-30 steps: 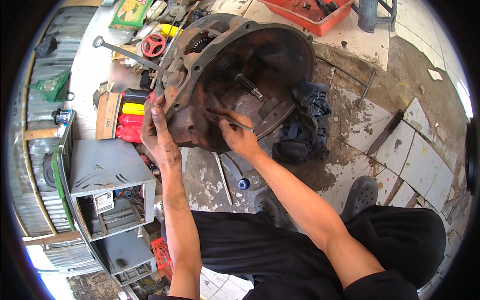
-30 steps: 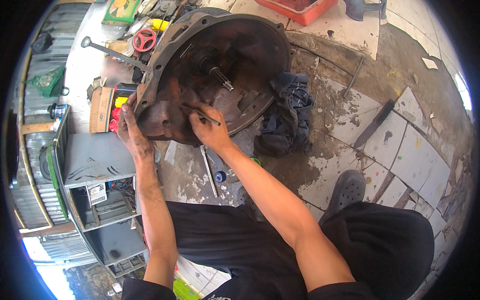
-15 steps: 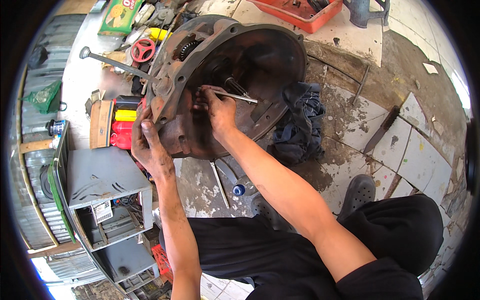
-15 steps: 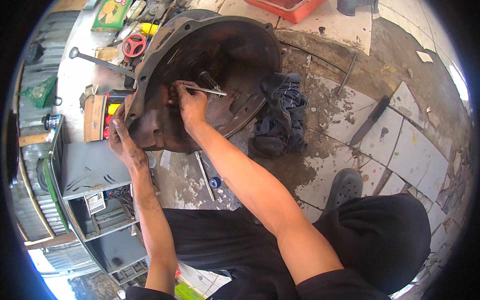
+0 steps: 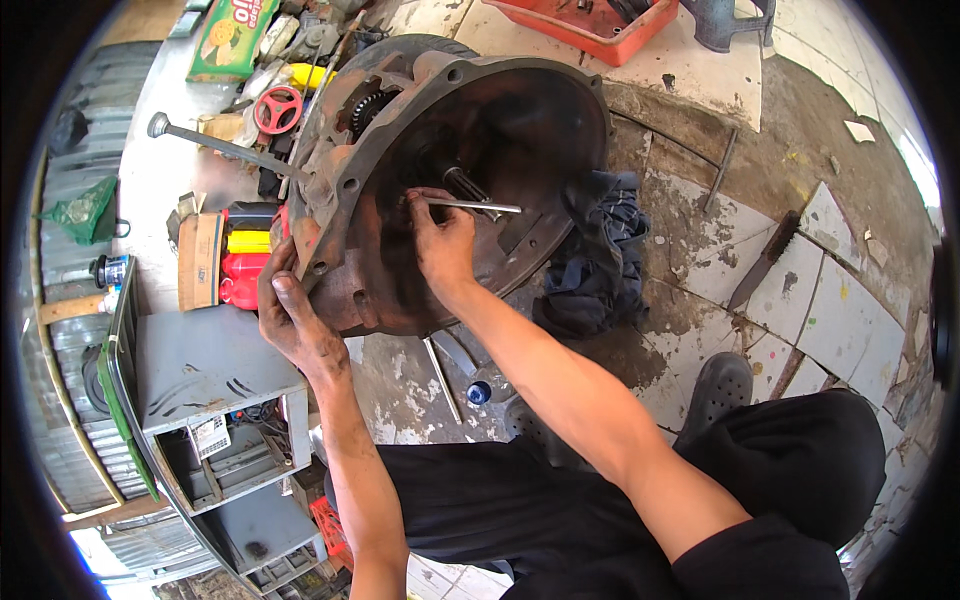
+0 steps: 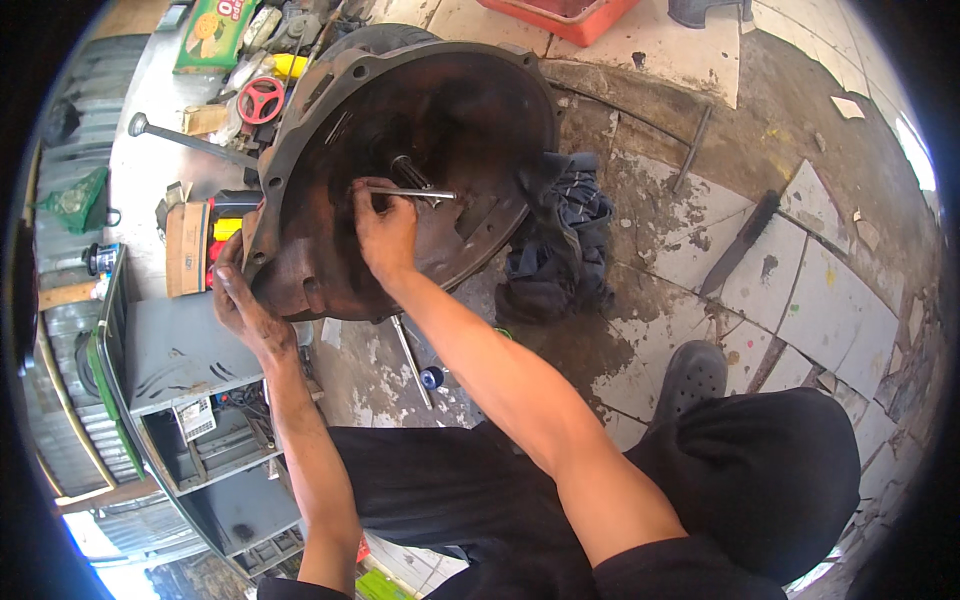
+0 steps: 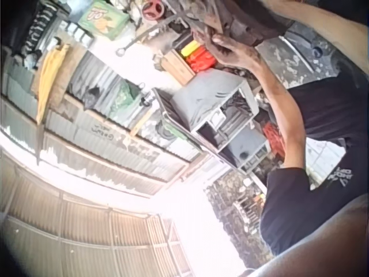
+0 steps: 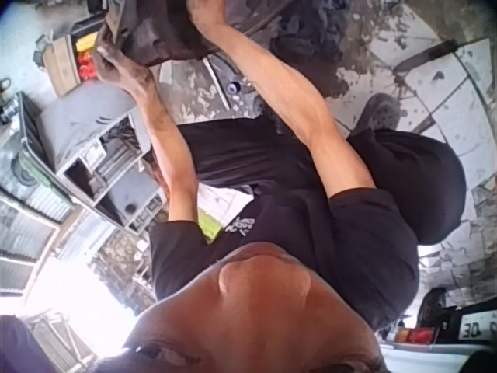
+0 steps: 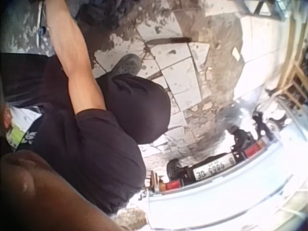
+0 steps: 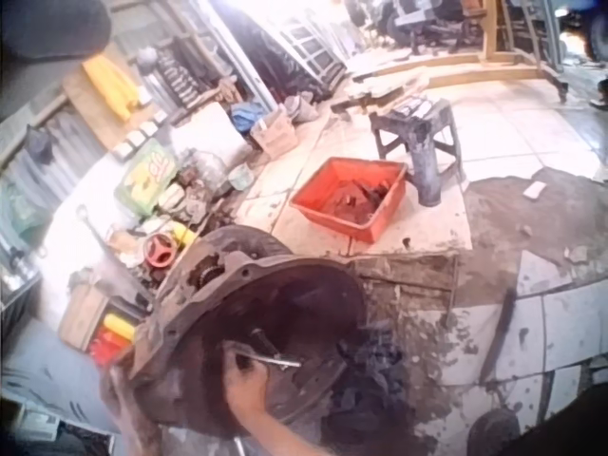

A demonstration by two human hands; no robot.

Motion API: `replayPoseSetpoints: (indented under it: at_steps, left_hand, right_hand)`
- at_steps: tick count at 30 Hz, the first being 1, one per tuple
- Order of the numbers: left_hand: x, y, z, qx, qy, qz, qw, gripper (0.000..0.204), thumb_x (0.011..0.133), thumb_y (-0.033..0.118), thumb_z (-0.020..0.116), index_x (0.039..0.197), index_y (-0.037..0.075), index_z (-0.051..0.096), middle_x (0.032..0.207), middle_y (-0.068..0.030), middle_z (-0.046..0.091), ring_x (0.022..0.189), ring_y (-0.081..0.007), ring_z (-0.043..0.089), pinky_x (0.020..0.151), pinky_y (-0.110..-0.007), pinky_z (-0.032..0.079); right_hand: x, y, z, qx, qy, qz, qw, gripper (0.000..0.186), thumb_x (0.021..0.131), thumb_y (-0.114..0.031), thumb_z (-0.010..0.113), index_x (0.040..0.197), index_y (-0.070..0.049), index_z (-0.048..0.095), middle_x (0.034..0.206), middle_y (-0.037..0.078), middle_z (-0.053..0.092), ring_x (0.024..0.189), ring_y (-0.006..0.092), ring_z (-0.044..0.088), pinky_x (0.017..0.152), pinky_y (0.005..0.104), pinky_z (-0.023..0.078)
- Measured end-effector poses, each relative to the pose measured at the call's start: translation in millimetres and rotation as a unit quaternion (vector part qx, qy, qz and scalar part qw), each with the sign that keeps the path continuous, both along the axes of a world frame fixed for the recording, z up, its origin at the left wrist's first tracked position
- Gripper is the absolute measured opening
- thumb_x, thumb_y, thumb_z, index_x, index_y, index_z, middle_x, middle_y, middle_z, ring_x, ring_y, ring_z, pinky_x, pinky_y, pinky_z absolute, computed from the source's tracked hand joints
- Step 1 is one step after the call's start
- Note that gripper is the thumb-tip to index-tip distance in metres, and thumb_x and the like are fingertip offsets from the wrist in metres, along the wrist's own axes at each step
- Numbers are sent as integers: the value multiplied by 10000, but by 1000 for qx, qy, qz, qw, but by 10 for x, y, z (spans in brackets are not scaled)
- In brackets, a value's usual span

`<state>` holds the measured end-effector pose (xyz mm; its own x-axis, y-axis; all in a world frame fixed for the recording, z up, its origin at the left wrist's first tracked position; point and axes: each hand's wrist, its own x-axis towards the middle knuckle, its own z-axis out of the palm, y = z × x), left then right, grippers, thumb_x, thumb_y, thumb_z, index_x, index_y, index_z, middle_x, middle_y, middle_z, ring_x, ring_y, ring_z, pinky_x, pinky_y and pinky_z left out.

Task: The person sits on the floor and works on a large, rusty engine casing. They use a metal tool to scrape and clean the interior surfaces of the casing, occasionally wiping it with a cloth. The person also picks up a plastic bottle and pours liquid into the casing before continuing to clean.

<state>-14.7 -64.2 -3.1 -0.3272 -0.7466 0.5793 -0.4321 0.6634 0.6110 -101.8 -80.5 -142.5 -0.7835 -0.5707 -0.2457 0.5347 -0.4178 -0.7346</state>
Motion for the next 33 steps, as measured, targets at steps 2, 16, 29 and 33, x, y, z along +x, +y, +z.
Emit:
replayPoseSetpoints:
  at_steps: [2, 16, 29, 33]
  left_hand:
    - [-25, 41, 9, 2, -4, -1, 1000, 712, 975, 578, 517, 1210, -89, 602, 1173, -202, 646, 1103, -262, 617, 996, -397, 464]
    - [-129, 59, 18, -6, 2, -6, 1000, 743, 969, 593, 515, 1216, -103, 596, 1174, -213, 646, 1102, -270, 619, 998, -400, 462]
    - [-143, 44, 26, -3, 0, -18, 1000, 751, 967, 604, 506, 1217, -99, 596, 1160, -211, 655, 1096, -267, 624, 997, -394, 463]
    - [-16, 19, 3, -3, -1, -12, 1000, 735, 977, 590, 497, 1214, -99, 595, 1171, -210, 650, 1103, -268, 621, 997, -397, 463]
  right_hand:
    - [-3, -16, 152, -95, -89, 2, 992, 197, 952, -190, 647, 1006, -10, 706, 840, 78, 713, 726, 136, 652, 658, 311, 524]
    - [-120, -125, 33, -91, -102, 53, 989, 196, 917, -214, 673, 1005, -45, 720, 914, 121, 723, 826, 192, 689, 769, 344, 529]
    - [-74, -145, -189, 57, 72, -11, 996, 189, 939, -196, 664, 982, -18, 712, 854, 92, 714, 760, 159, 672, 697, 310, 512]
    - [36, -16, 39, -65, -50, -7, 997, 193, 928, -196, 657, 989, -20, 709, 856, 126, 712, 775, 207, 683, 732, 347, 524]
